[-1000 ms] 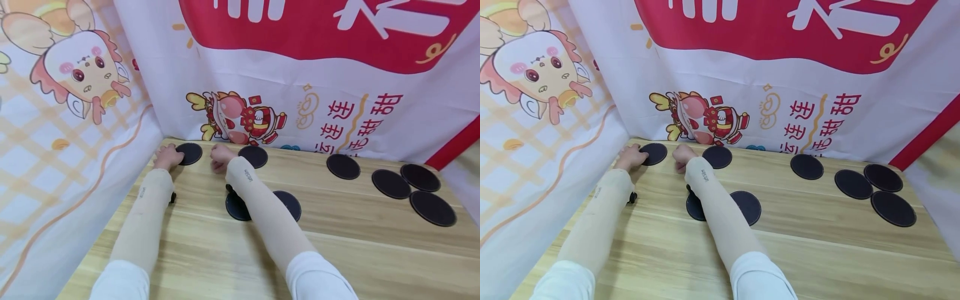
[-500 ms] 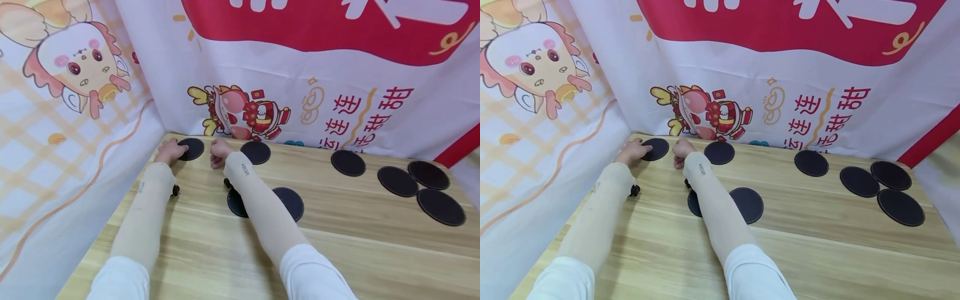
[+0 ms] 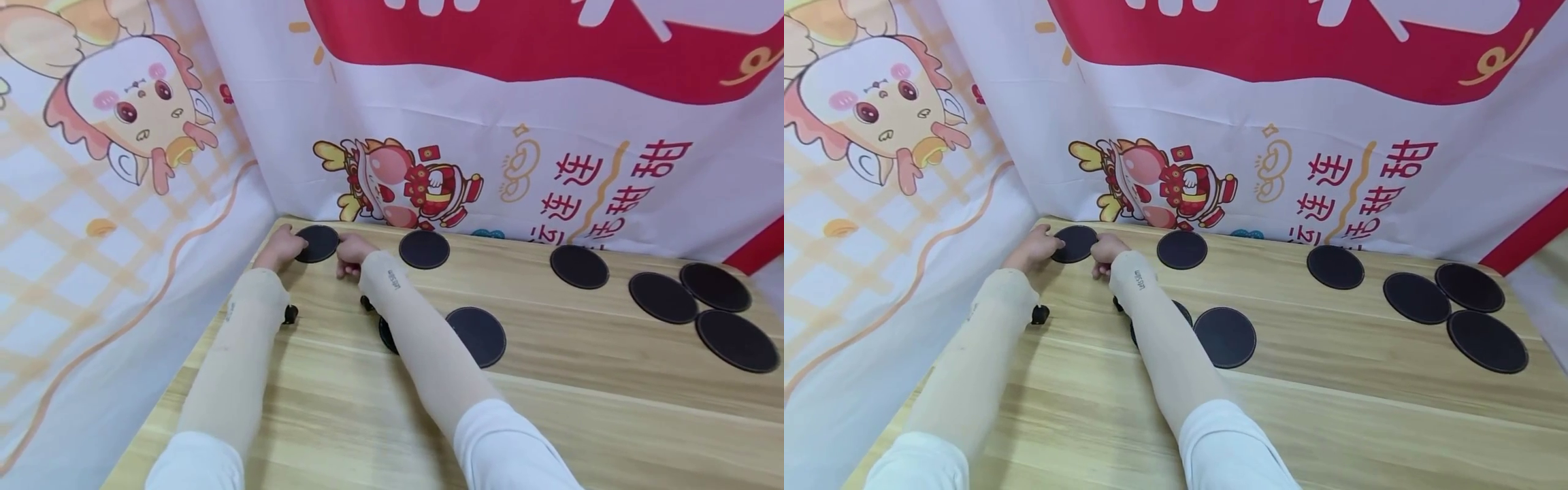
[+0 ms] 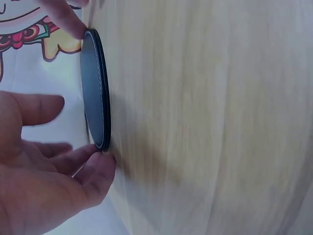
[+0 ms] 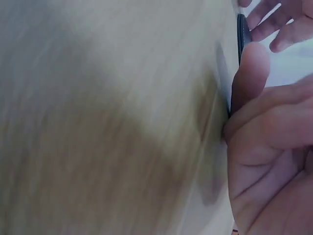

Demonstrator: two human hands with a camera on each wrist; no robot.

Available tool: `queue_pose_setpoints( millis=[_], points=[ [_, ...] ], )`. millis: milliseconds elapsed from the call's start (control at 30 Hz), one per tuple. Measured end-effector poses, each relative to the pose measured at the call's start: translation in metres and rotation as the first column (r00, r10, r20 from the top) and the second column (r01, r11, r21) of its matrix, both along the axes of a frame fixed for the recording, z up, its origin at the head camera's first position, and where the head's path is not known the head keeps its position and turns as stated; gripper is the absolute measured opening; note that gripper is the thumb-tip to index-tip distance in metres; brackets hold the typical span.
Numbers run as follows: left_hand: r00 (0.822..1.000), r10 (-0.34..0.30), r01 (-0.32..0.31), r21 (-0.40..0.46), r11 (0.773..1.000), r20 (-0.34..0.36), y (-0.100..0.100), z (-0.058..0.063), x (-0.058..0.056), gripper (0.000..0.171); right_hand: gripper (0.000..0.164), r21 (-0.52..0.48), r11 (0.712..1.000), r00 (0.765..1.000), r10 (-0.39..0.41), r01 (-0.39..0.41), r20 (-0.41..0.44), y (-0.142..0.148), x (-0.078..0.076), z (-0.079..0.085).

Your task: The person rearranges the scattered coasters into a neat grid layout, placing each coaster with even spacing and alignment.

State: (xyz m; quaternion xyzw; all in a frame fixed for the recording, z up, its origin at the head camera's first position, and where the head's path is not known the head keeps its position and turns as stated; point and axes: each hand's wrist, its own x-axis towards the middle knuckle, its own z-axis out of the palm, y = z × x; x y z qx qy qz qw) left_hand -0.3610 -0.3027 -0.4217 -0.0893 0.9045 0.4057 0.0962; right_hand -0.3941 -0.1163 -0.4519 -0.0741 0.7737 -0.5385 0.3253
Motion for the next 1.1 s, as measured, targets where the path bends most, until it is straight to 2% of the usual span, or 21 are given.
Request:
queue_pose_setpoints(
  millis=[67, 133, 200, 367, 467, 533, 667, 767, 867, 967, 1100],
  points=[
    [0.999, 0.044, -0.046, 0.113, 0.992, 0.02, 0.002, 0.001, 0.0, 0.078, 0.079, -0.024, 0.999, 0.999, -0.029, 0.03, 0.039, 0.001, 0.001, 0.002],
    [0.994, 0.094, -0.102, 0.22, 0.97, 0.049, 0.004, 0.001, -0.001, 0.081, 0.079, -0.05, 0.997, 0.995, -0.057, 0.061, 0.076, 0.004, 0.003, 0.005],
    [0.989, 0.128, -0.144, 0.293, 0.945, 0.072, 0.004, 0.001, -0.002, 0.081, 0.077, -0.072, 0.994, 0.992, -0.073, 0.08, 0.102, 0.007, 0.005, 0.009],
    [0.984, 0.146, -0.175, 0.407, 0.897, 0.102, 0.006, 0.004, -0.001, 0.076, 0.068, -0.122, 0.985, 0.989, -0.113, 0.124, 0.097, 0.016, 0.008, 0.016],
    [0.981, 0.165, -0.192, 0.454, 0.87, 0.097, 0.011, 0.006, 0.0, 0.071, 0.065, -0.177, 0.967, 0.981, -0.171, 0.186, 0.095, 0.019, 0.006, 0.017],
    [0.979, 0.183, -0.201, 0.458, 0.866, 0.084, 0.015, 0.006, 0.001, 0.066, 0.063, -0.204, 0.951, 0.972, -0.215, 0.23, 0.095, 0.022, 0.004, 0.016],
    [0.974, 0.222, -0.211, 0.495, 0.843, 0.037, 0.023, 0.008, 0.002, 0.057, 0.06, -0.229, 0.927, 0.955, -0.285, 0.297, 0.086, 0.027, 0.001, 0.015],
    [0.974, 0.227, -0.194, 0.502, 0.843, -0.006, 0.028, 0.01, 0.004, 0.057, 0.057, -0.251, 0.911, 0.945, -0.319, 0.326, 0.069, 0.03, 0.001, 0.017],
    [0.975, 0.221, -0.182, 0.461, 0.869, -0.031, 0.033, 0.013, 0.006, 0.056, 0.053, -0.287, 0.89, 0.934, -0.352, 0.355, 0.063, 0.036, 0.004, 0.024],
    [0.971, 0.229, -0.178, 0.447, 0.877, -0.062, 0.038, 0.017, 0.007, 0.053, 0.052, -0.317, 0.874, 0.928, -0.366, 0.37, 0.073, 0.045, 0.007, 0.034],
    [0.962, 0.249, -0.168, 0.476, 0.863, -0.111, 0.046, 0.023, 0.007, 0.052, 0.056, -0.301, 0.891, 0.939, -0.337, 0.34, 0.064, 0.059, 0.01, 0.05]
  ],
)
